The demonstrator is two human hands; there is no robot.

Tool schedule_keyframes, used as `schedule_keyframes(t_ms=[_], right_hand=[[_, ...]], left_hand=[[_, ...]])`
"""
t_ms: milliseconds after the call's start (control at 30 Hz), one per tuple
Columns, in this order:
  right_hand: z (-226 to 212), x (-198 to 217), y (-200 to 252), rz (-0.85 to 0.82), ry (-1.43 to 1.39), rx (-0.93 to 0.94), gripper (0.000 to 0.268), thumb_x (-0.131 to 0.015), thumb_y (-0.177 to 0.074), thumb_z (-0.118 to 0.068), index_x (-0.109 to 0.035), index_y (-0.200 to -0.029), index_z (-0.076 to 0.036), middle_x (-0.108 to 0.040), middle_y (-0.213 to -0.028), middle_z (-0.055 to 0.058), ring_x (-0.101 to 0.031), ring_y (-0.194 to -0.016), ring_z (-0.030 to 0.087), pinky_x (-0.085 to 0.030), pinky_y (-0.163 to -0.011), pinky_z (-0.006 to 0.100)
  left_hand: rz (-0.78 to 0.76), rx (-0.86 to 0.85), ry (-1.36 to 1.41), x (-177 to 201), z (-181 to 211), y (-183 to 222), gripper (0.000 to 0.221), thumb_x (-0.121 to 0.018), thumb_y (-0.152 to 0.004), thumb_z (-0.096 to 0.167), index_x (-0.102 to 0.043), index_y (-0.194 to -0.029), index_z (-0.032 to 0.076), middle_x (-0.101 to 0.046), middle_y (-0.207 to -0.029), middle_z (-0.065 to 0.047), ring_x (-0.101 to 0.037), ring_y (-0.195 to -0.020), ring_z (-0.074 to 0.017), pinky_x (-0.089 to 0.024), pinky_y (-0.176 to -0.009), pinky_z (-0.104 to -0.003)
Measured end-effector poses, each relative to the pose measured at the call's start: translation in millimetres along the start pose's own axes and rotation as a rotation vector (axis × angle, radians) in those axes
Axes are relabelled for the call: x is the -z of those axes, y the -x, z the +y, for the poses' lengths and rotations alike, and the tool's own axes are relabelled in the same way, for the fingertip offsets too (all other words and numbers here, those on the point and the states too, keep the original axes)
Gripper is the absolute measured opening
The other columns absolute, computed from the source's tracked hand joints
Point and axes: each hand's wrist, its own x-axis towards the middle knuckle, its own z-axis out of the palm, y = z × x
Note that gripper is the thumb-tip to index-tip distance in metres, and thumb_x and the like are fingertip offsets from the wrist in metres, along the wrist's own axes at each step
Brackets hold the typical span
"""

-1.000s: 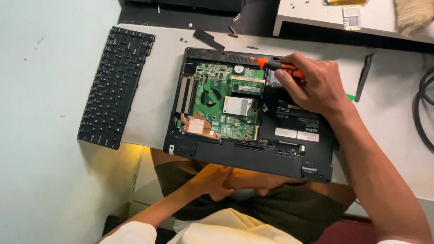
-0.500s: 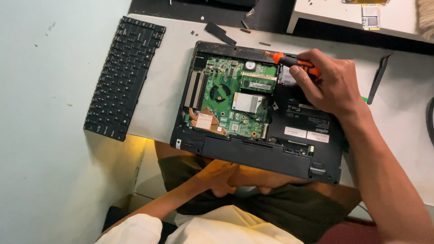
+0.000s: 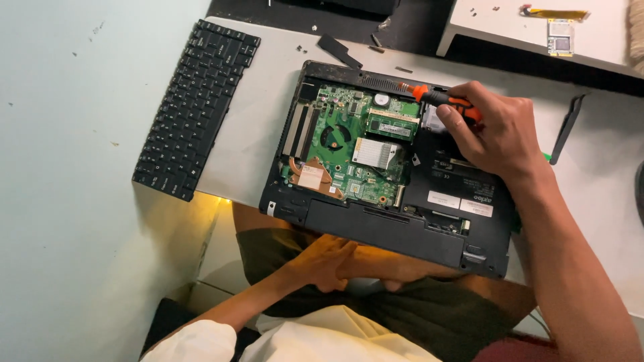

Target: Removing screws and RAM modules from a laptop motherboard during disassembly.

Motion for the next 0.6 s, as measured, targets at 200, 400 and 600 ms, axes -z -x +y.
schedule_keyframes(t_ms=[200, 400, 600], right_hand=[[0, 5, 1, -0.002, -0.055, -0.015, 0.031, -0.072, -0.133, -0.026, -0.075, -0.132, 0.005, -0.07, -0.092, 0.015, -0.06, -0.071, 0.033, -0.042, -0.069, 0.045], [-2, 3, 0, 0.003, -0.01, 0.018, 0.031, -0.073, -0.133, -0.026, -0.08, -0.137, 0.004, -0.074, -0.093, 0.014, -0.066, -0.075, 0.034, -0.046, -0.072, 0.046], [0, 3, 2, -0.017, -0.001, -0.016, 0.031, -0.073, -0.133, -0.028, -0.079, -0.135, 0.003, -0.074, -0.093, 0.015, -0.065, -0.074, 0.036, -0.046, -0.073, 0.047]], left_hand=[[0.222, 0.033, -0.182, 12, 5, 4, 0.092, -0.096, -0.079, 0.072, -0.074, -0.144, 0.011, -0.081, -0.133, -0.012, -0.075, -0.119, -0.0377, -0.054, -0.107, -0.051], [0.414, 0.071, -0.429, -26, -10, 9, 0.077, -0.087, -0.074, 0.087, -0.078, -0.106, 0.017, -0.076, -0.103, -0.006, -0.068, -0.093, -0.0294, -0.048, -0.085, -0.048], [0.266, -0.228, -0.208, -37, -7, 23, 0.104, -0.084, -0.097, 0.042, -0.037, -0.181, 0.001, -0.042, -0.187, -0.024, -0.037, -0.172, -0.0425, -0.026, -0.142, -0.056]])
